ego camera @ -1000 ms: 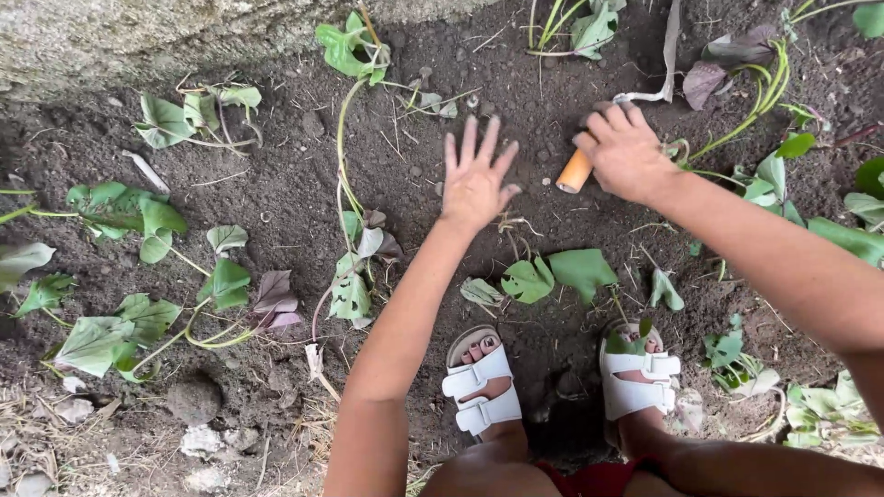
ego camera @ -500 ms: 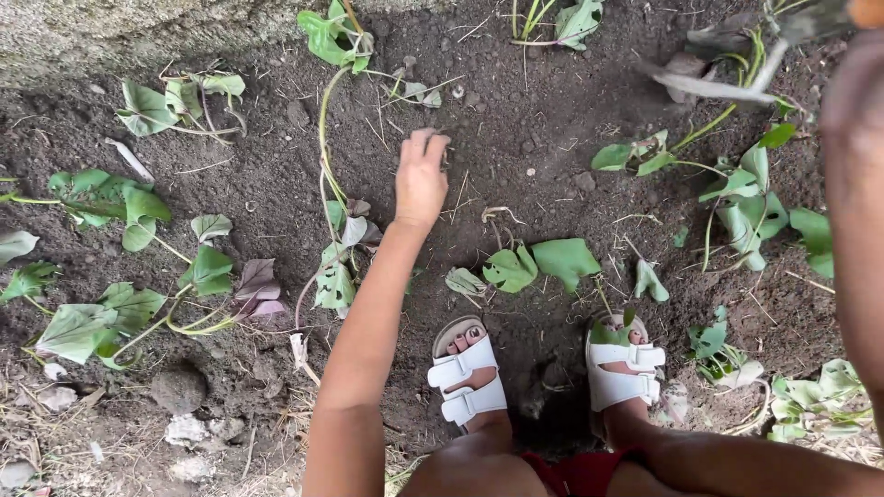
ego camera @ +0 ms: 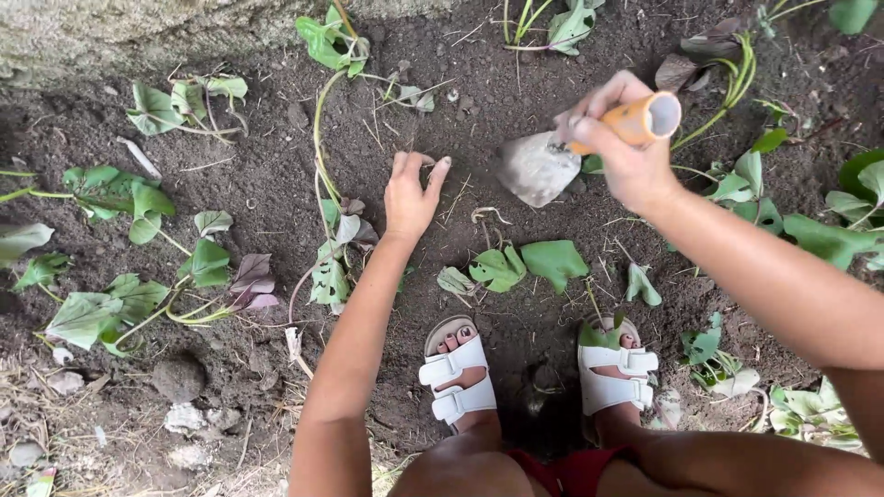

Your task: Planting sweet potato cuttings into a garden bed using a hand trowel and bare hands.

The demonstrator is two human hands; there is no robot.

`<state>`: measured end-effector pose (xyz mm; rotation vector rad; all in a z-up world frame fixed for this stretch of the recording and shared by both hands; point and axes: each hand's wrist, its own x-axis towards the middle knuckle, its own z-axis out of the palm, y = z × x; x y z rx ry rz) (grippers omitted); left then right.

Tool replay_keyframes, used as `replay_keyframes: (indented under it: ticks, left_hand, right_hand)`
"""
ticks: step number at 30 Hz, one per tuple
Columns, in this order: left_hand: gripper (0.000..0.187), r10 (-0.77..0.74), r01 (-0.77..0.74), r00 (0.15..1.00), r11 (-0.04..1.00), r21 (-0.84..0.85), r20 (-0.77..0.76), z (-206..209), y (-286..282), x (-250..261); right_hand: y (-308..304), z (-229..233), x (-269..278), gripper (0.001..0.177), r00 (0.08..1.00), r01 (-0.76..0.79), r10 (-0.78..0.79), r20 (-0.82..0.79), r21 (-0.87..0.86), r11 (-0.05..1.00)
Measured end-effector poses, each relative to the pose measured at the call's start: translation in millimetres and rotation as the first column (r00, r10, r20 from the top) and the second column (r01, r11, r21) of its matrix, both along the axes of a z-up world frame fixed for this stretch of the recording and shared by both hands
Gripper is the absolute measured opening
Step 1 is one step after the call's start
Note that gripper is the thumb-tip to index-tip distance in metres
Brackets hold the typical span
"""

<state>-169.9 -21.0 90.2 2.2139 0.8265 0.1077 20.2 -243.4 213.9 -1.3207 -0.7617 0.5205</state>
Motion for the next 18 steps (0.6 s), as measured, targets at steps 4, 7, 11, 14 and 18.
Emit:
replay_keyframes:
  ticks: [4, 7, 11, 14, 18]
  left_hand:
    - [0.043, -0.105, 0.1, 0.993, 0.989, 0.105, 0.046, -20, -14, -14]
    - [0.04, -0.129, 0.138, 0.99, 0.933, 0.331, -0.049, -23, -14, -2]
    - [0.045, -0.198, 0.226, 0.972, 0.939, 0.259, -0.129, 5, -20, 10]
    - [0.044, -0.412, 0.453, 0.882, 0.875, 0.172, -0.227, 56, -33, 25]
    - [0.048, -0.677, 0.794, 0.546, 0.606, 0.048, -0.493, 154, -60, 48]
  right_hand:
    - [-11, 13, 16, 0.019, 0.994, 0.091, -0.088, 0.068, -0.045, 0.995]
    - [-18, 26, 26, 0.021, 0.945, 0.304, -0.299, -0.134, 0.014, 0.953]
    - [-60, 67, 33, 0.016, 0.965, 0.249, -0.231, -0.125, 0.16, 0.955]
    - [-96, 97, 43, 0.026, 0.997, 0.031, -0.02, -0.068, 0.17, 0.985]
    - [-127, 117, 17, 0.022, 0.989, -0.114, 0.115, 0.093, -0.016, 0.993]
